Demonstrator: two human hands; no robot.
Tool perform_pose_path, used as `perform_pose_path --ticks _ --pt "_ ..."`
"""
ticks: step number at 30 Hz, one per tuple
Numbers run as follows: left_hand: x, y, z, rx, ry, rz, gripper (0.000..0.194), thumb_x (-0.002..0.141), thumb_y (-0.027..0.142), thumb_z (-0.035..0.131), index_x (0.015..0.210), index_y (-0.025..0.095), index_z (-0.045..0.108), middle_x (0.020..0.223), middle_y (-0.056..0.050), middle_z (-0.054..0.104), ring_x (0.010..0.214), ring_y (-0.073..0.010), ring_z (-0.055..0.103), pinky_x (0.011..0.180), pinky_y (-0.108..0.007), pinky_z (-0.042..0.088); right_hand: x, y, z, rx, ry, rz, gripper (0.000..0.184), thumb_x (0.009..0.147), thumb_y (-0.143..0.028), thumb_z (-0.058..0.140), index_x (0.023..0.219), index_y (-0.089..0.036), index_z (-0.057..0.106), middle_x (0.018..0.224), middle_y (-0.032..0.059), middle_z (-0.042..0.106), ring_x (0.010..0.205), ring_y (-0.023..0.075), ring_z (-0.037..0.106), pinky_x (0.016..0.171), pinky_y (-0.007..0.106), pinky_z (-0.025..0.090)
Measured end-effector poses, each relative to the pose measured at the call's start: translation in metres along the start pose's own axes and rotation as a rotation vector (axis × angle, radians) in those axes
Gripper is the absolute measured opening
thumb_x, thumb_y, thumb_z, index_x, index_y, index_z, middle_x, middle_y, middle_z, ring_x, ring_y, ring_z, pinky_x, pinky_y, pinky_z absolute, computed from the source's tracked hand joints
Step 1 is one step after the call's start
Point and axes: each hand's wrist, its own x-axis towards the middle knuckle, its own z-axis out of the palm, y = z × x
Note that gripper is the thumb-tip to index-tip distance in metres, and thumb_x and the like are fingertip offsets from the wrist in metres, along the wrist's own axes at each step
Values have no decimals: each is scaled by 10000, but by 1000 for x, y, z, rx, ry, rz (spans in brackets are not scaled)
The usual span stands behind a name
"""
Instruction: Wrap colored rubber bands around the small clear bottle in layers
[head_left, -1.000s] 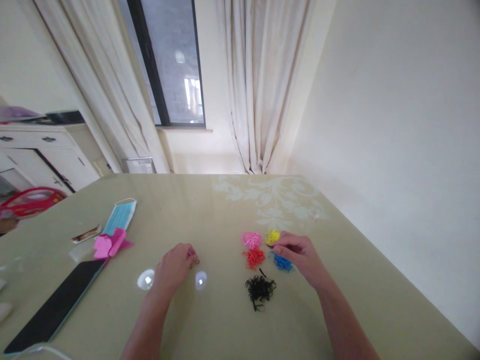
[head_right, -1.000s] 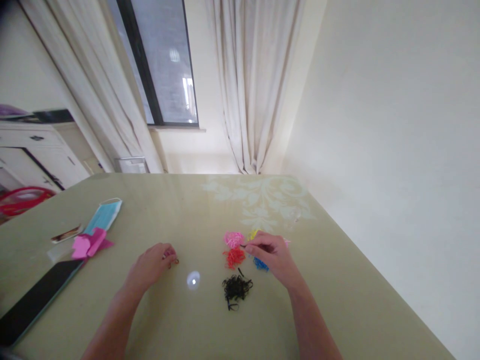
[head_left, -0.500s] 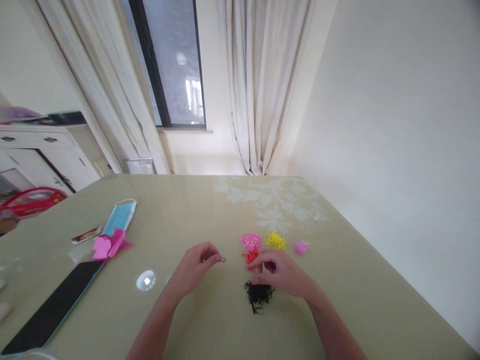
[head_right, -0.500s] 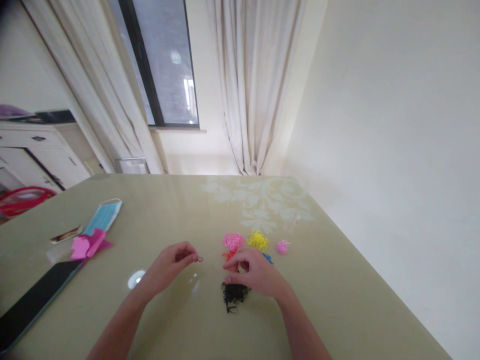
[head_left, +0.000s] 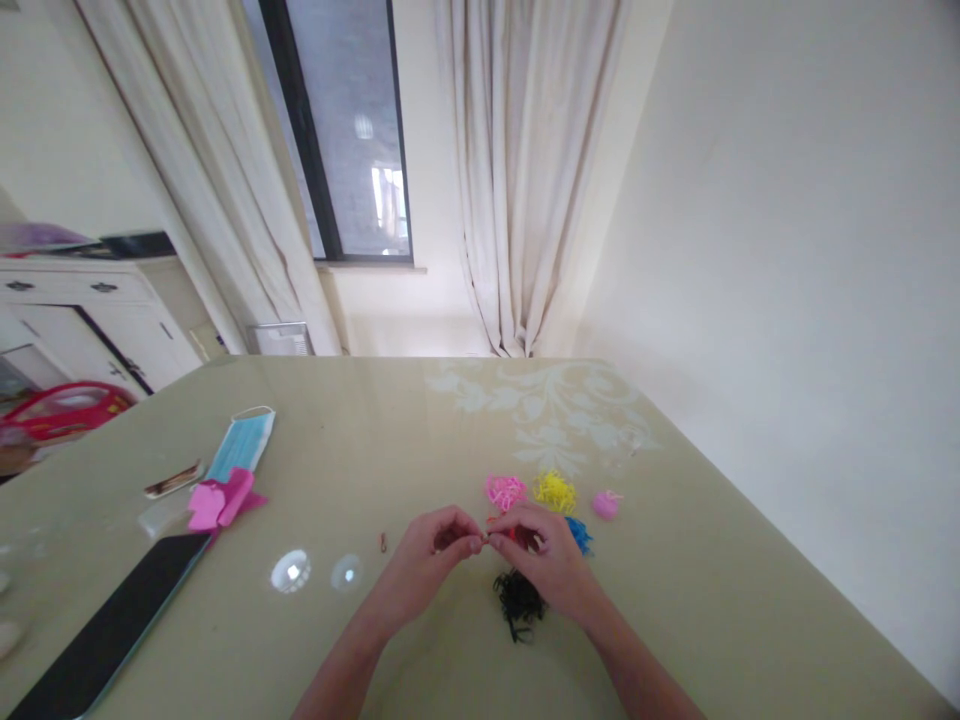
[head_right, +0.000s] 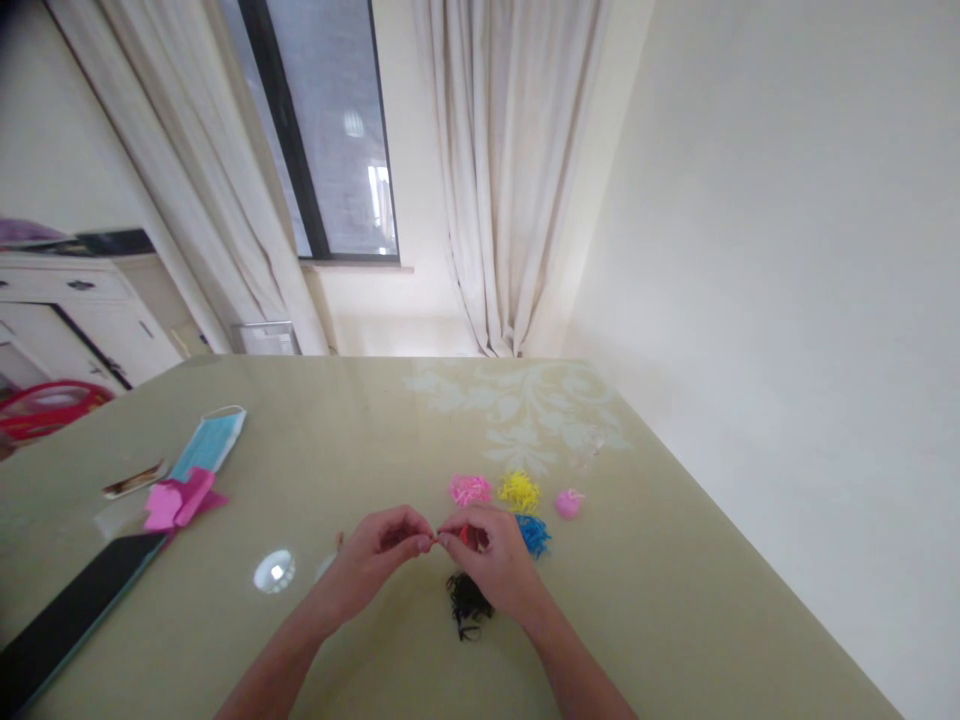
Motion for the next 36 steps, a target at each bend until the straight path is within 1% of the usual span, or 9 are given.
perform_pose_path --ticks 4,7,10,13,18,22,28,33,36 --pt "6 -9 -1 -30 28 2 220 861 380 684 904 177 756 814 -28 726 767 -172 624 695 -266 446 3 11 -6 304 59 101 191 867 -410 779 867 -222 812 746 23 725 652 158 601 607 270 471" --pt "13 -20 -3 -17 64 3 253 832 397 690 912 168 762 814 -45 738 766 -187 643 707 -286 467 9 16 -18 467 185 116 193 782 -408 865 846 -231 818 811 33 759 730 175 654 684 287 522" --pt "20 -30 -6 3 91 2 239 803 387 692 872 165 747 808 -59 752 772 -206 668 730 -309 488 14 11 -37 520 352 67 208 734 -423 898 795 -242 816 794 29 753 736 172 650 681 279 516" --pt "25 -36 -4 49 116 11 222 803 378 679 849 170 742 809 -66 759 771 -216 680 736 -321 496 12 -4 -53 469 405 -4 179 781 -414 867 807 -245 814 802 26 738 751 169 641 689 276 509" --pt "27 -39 3 93 144 50 197 812 359 654 838 183 739 823 -68 767 784 -219 690 746 -322 505 -12 -19 -56 115 299 -76 184 893 -411 766 883 -237 827 797 43 714 710 175 614 630 276 476" --pt "28 -40 9 87 158 49 217 817 381 653 845 185 742 839 -70 775 792 -224 701 756 -326 513 -42 1 -35 -181 210 -63 219 938 -416 702 902 -250 841 762 42 691 642 168 583 629 281 480" --pt "38 -39 26 58 233 64 262 830 419 651 860 176 743 855 -76 784 795 -228 708 770 -334 531 -72 37 -9 -233 181 48 356 956 -519 640 901 -233 843 783 59 696 585 163 564 586 279 472" --pt "49 -37 46 150 266 51 261 834 377 619 901 177 773 895 -81 795 805 -237 706 785 -354 537 -70 41 -7 -238 102 70 310 937 -490 666 911 -241 851 801 62 705 646 183 606 627 288 486" --pt "47 -36 40 209 248 75 293 866 357 580 969 192 799 993 -98 803 918 -261 716 865 -381 534 -71 40 -8 -220 117 53 302 933 -497 672 937 -253 851 815 62 709 642 188 608 620 295 495"
